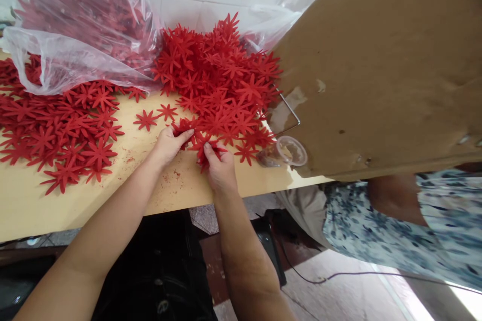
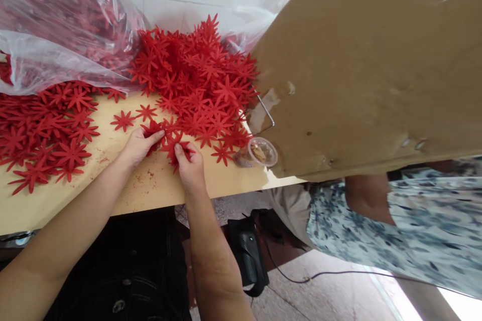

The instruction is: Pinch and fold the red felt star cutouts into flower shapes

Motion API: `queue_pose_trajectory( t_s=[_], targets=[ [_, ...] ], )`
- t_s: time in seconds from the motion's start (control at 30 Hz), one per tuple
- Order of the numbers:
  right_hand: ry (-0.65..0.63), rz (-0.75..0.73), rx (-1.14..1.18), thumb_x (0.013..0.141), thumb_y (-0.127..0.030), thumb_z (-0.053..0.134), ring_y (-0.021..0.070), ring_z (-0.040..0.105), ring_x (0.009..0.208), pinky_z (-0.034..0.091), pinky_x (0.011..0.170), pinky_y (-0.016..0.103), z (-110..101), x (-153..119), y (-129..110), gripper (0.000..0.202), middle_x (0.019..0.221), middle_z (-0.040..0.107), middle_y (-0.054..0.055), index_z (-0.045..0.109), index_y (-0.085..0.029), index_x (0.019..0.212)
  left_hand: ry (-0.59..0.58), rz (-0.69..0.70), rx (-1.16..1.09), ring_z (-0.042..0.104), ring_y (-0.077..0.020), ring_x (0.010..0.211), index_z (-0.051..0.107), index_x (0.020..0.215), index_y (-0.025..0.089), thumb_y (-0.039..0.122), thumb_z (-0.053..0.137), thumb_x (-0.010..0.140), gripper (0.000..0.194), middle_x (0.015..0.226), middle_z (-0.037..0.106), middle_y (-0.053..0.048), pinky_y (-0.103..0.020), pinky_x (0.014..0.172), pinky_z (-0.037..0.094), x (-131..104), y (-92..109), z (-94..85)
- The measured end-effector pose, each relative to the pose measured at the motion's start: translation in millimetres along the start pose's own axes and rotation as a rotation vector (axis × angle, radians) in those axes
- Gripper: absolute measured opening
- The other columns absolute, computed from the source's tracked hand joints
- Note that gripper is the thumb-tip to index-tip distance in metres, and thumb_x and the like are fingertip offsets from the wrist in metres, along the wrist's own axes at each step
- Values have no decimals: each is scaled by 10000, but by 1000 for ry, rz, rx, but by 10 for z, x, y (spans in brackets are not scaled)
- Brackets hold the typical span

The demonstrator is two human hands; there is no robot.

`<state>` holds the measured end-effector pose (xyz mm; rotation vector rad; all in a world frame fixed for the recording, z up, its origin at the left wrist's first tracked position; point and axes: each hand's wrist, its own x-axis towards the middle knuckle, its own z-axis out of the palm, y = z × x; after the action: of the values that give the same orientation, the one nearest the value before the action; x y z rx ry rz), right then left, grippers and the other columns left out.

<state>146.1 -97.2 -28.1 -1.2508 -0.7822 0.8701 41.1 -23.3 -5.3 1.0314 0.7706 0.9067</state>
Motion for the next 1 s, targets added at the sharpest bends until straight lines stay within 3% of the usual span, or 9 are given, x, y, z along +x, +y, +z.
queue_pose_trajectory(
  t_s=[0.3,0.47,0.6,0.7,0.8,1.0],
  targets=[
    [64,60,9,734,-494,550,61,378,389,293,365,197,8,-17,-18,327,467,419,-75,457,-203,619,0,0,38,466,-67,482,518,625,138,252,621,708,174,471,486,50,-219,566,396,-1,-5,5],
    [56,-29,44,695,-366,629,64,469,514,410,505,209,-13,23,27,182,623,535,-54,549,-205,725,49,-34,121,361,-42,371,432,489,149,313,544,774,347,397,429,50,-203,437,297,-18,47,17],
    [47,-78,14,708,-333,618,83,548,658,453,649,230,-24,41,38,151,736,602,-23,584,-204,780,6,-52,130,378,-40,393,491,557,135,269,604,725,243,434,462,53,-198,440,294,-33,63,29],
    [38,-65,-11,723,-369,606,66,501,532,423,537,206,-22,26,12,183,598,559,-43,559,-193,706,-6,-47,89,425,-43,453,551,691,122,186,635,677,106,522,532,46,-196,494,339,-35,56,36],
    [24,-3,13,728,-431,589,49,377,371,290,370,190,-9,8,-20,282,439,443,-77,487,-192,619,-38,-52,79,432,-43,469,576,759,116,156,621,675,102,554,549,42,-199,510,347,-31,42,32],
    [141,70,140,707,-458,600,45,356,349,263,335,183,22,-1,-58,331,418,373,-100,421,-202,599,-65,-20,128,377,-40,405,510,620,138,267,624,700,190,450,456,63,-194,438,298,-29,15,12]
  ],
)
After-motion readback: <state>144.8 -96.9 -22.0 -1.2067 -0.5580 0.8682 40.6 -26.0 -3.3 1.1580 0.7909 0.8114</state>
